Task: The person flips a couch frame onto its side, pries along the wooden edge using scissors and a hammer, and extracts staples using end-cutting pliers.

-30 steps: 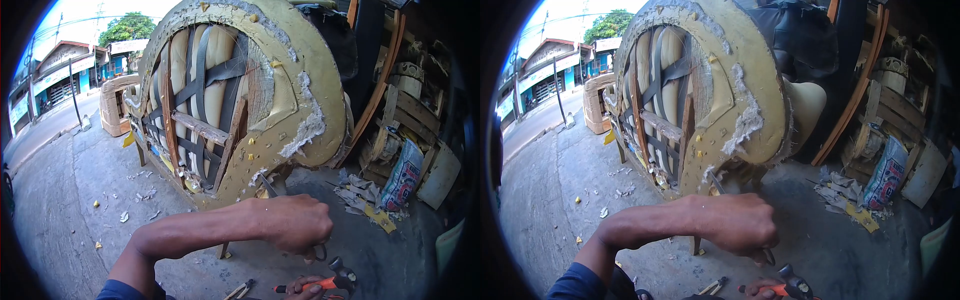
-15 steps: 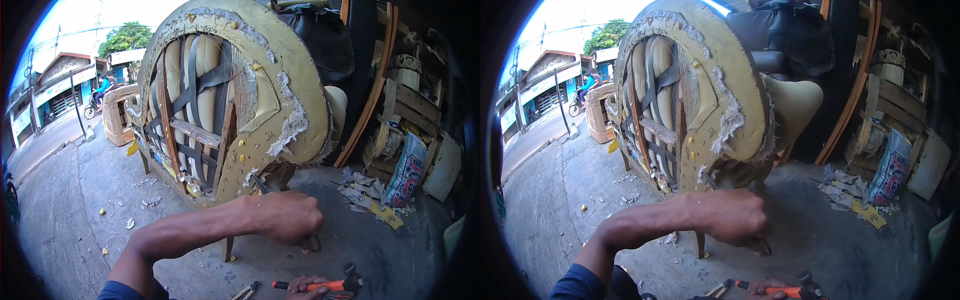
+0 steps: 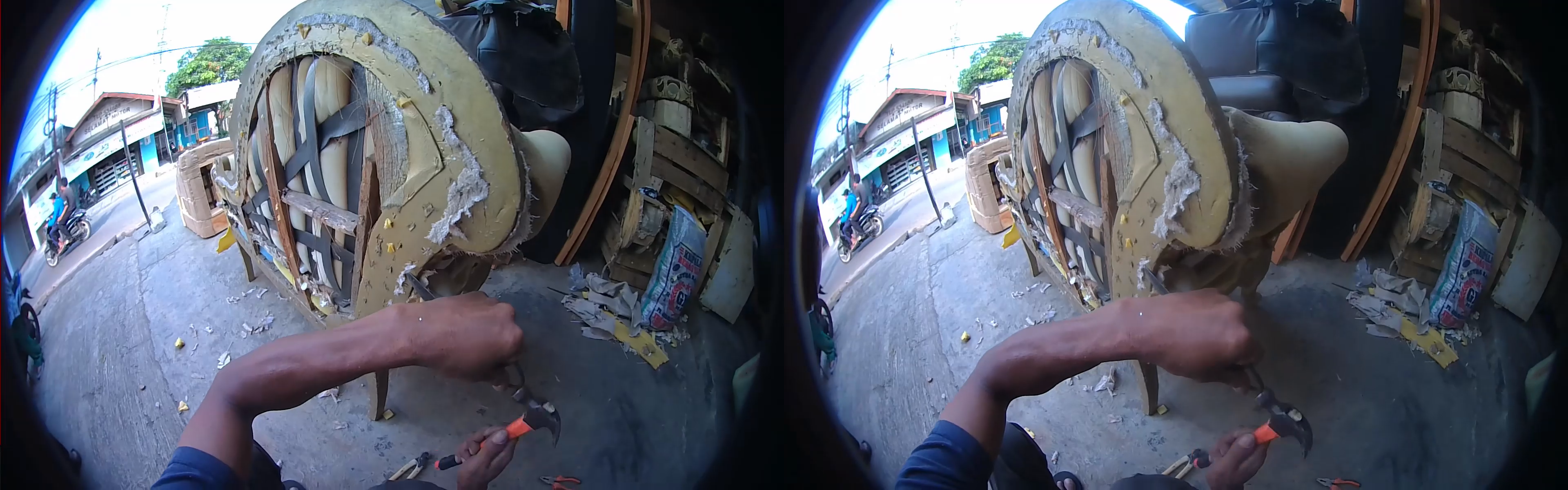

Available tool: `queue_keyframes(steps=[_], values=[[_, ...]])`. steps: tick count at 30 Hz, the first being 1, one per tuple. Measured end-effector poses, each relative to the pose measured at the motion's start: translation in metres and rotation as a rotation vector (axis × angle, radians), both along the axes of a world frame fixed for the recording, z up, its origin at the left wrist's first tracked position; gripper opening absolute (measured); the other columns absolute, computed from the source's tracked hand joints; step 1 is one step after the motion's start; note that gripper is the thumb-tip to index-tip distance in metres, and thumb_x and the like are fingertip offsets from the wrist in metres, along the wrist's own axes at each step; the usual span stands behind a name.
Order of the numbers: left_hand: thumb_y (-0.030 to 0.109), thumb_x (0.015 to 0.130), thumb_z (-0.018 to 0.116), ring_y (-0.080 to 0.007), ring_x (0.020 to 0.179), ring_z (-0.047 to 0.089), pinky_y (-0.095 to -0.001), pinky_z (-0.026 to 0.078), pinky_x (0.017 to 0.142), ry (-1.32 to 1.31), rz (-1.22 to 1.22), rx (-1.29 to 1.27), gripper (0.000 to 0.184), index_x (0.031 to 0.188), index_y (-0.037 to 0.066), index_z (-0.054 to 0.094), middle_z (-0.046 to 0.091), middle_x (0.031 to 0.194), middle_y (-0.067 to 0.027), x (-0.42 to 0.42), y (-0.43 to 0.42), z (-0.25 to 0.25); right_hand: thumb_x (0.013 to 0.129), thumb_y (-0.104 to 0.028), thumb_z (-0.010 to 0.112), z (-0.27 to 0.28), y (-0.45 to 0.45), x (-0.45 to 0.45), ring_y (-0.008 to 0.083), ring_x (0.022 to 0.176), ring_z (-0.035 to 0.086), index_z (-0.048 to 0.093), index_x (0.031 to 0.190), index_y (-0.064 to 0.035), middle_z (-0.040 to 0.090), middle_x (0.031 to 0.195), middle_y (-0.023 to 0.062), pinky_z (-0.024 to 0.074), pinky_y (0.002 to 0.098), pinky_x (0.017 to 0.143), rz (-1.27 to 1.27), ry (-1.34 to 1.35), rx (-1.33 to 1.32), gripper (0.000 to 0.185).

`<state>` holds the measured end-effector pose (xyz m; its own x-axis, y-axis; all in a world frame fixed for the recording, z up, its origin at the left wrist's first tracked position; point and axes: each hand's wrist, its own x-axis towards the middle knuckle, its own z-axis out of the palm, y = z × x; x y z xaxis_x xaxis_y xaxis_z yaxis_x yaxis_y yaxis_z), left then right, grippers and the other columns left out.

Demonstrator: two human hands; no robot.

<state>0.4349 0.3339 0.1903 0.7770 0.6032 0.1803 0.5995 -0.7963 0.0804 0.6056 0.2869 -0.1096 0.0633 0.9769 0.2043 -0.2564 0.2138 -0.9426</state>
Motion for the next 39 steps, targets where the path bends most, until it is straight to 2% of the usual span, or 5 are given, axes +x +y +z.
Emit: queue_keyframes(steps=[6, 10, 12, 28, 39], values=[[0.024, 0.087, 0.072, -0.0354, 0.074, 0.071, -0.0466, 0.055, 0.065, 0.105, 0.080, 0.059, 0.020, 0.086, 0.004, 0.071, 0.068, 0.072, -0.0158, 0.001, -0.005, -0.007, 0.107, -0.045, 0.048, 0.027, -0.012, 0.010, 0.0089, 0.050, 0.039, 0.047, 0.095, -0.0115, 0.042, 0.067, -0.0010, 0.0351, 0.0270, 0.043, 0.000, 0.035, -0.014, 0.036], [0.017, 0.079, 0.066, -0.0168, 0.064, 0.067, -0.0329, 0.053, 0.054, 0.203, 0.246, 0.940, 0.025, 0.100, 0.003, 0.069, 0.065, 0.080, -0.0050, -0.036, 0.012, -0.045, 0.106, -0.046, 0.050, 0.038, -0.027, 0.018, 0.0095, 0.050, 0.042, 0.049, 0.096, -0.0124, 0.042, 0.071, -0.0012, 0.0387, 0.0266, 0.041, -0.043, 0.144, -0.071, 0.035], [0.015, 0.077, 0.067, -0.0129, 0.062, 0.063, -0.0302, 0.051, 0.051, 0.097, 0.133, 0.966, 0.027, 0.100, 0.001, 0.067, 0.061, 0.083, -0.0029, -0.041, -0.001, -0.056, 0.106, -0.046, 0.050, 0.031, -0.035, 0.025, 0.0095, 0.050, 0.042, 0.049, 0.097, -0.0126, 0.043, 0.071, -0.0011, 0.0387, 0.0271, 0.042, -0.052, 0.126, -0.055, 0.035], [0.028, 0.080, 0.075, -0.0382, 0.069, 0.067, -0.0473, 0.049, 0.060, -0.246, -0.163, 0.174, 0.026, 0.072, 0.005, 0.068, 0.065, 0.065, -0.0149, -0.012, -0.025, -0.021, 0.106, -0.037, 0.055, 0.046, -0.040, 0.011, 0.0083, 0.050, 0.038, 0.048, 0.098, -0.0122, 0.039, 0.070, -0.0023, 0.0377, 0.0275, 0.042, 0.027, 0.026, -0.153, 0.027], [0.040, 0.082, 0.079, -0.0361, 0.065, 0.064, -0.0461, 0.047, 0.056, -0.256, -0.213, 0.153, 0.039, 0.070, 0.008, 0.061, 0.062, 0.064, -0.0107, -0.022, -0.017, -0.010, 0.105, -0.036, 0.057, 0.056, -0.045, 0.013, 0.0079, 0.050, 0.039, 0.049, 0.099, -0.0115, 0.041, 0.069, -0.0018, 0.0374, 0.0267, 0.041, 0.046, 0.094, -0.116, 0.026]])
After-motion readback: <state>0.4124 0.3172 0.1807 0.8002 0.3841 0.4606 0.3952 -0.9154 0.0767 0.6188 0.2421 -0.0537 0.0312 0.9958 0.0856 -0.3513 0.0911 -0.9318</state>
